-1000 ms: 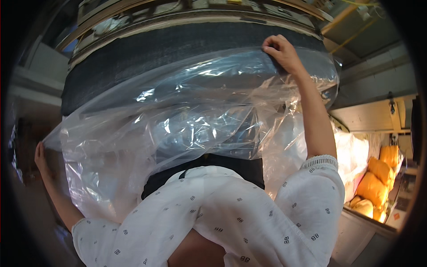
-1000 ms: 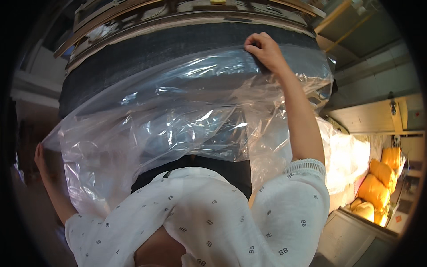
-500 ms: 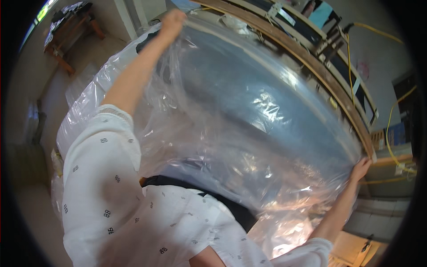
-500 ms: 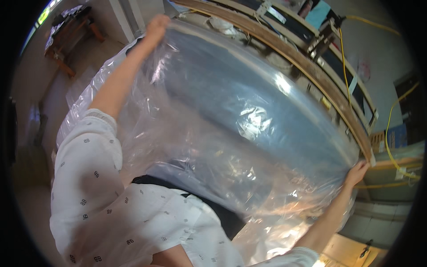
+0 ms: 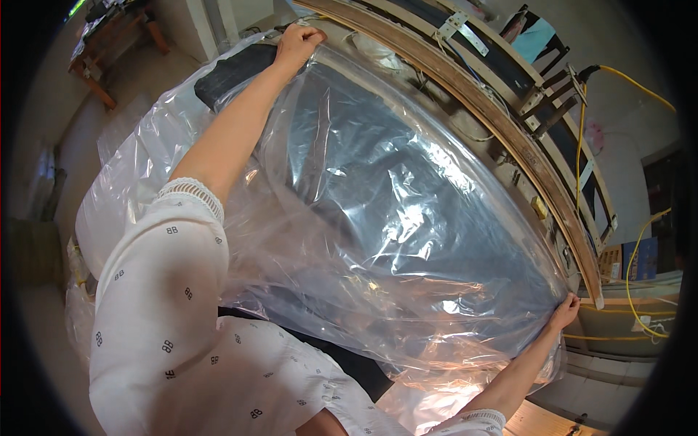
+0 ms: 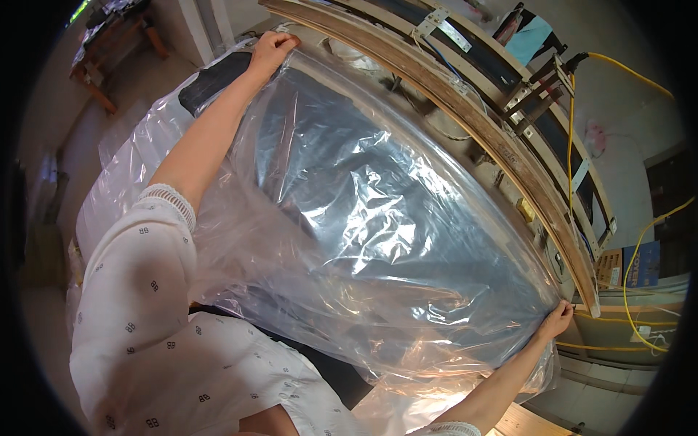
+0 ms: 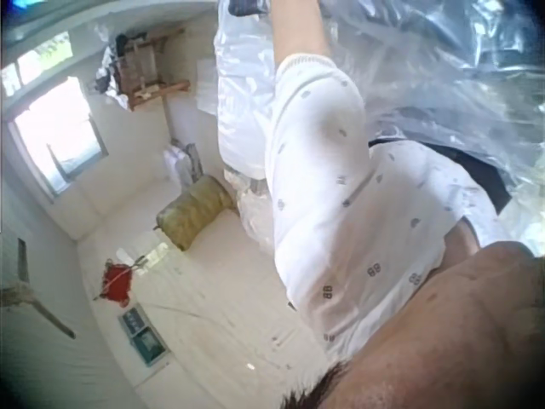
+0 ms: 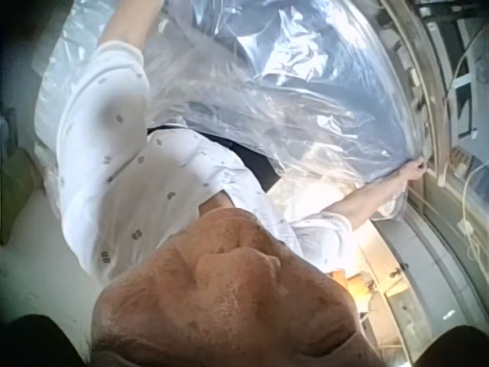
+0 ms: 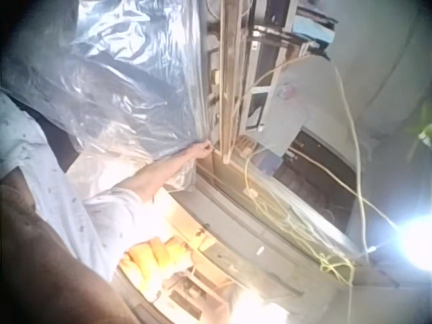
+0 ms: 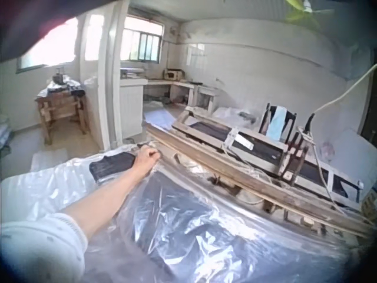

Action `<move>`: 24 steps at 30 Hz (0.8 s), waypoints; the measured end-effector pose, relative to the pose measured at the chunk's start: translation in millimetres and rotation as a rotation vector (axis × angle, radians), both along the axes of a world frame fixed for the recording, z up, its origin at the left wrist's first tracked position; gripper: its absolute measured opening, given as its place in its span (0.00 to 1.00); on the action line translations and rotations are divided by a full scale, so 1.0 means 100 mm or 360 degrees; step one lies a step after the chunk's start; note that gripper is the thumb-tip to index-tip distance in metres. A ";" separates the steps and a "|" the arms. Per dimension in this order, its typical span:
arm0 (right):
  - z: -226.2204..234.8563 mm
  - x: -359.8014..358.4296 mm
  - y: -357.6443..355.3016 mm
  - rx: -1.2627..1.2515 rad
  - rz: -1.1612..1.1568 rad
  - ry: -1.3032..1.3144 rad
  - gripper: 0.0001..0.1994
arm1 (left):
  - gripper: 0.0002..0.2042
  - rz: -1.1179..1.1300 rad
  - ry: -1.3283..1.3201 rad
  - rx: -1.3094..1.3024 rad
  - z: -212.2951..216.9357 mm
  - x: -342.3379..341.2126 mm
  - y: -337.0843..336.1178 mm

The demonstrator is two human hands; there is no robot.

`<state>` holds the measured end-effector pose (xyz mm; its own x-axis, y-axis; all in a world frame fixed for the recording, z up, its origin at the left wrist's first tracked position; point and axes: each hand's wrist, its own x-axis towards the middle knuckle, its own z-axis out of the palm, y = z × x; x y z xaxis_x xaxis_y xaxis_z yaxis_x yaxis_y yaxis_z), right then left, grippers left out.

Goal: Wrapping a large grey component in a clear plastic protective sheet.

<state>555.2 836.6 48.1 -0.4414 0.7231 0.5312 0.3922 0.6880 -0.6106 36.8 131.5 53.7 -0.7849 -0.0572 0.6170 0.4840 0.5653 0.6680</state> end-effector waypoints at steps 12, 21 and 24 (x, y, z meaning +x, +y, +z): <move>0.02 -0.06 0.11 0.0223 -0.0414 -0.0101 0.16 | 0.15 0.0398 -0.0164 0.0214 -0.04 -0.07 -0.15; 0.22 0.07 -0.17 0.0269 -0.0324 -0.0104 0.14 | 0.10 0.0474 0.0137 0.0422 0.00 -0.09 -0.24; 0.10 -0.34 -0.12 0.0613 -0.0575 -0.0415 0.16 | 0.18 0.0453 -0.0082 -0.0304 -0.13 -0.55 -1.18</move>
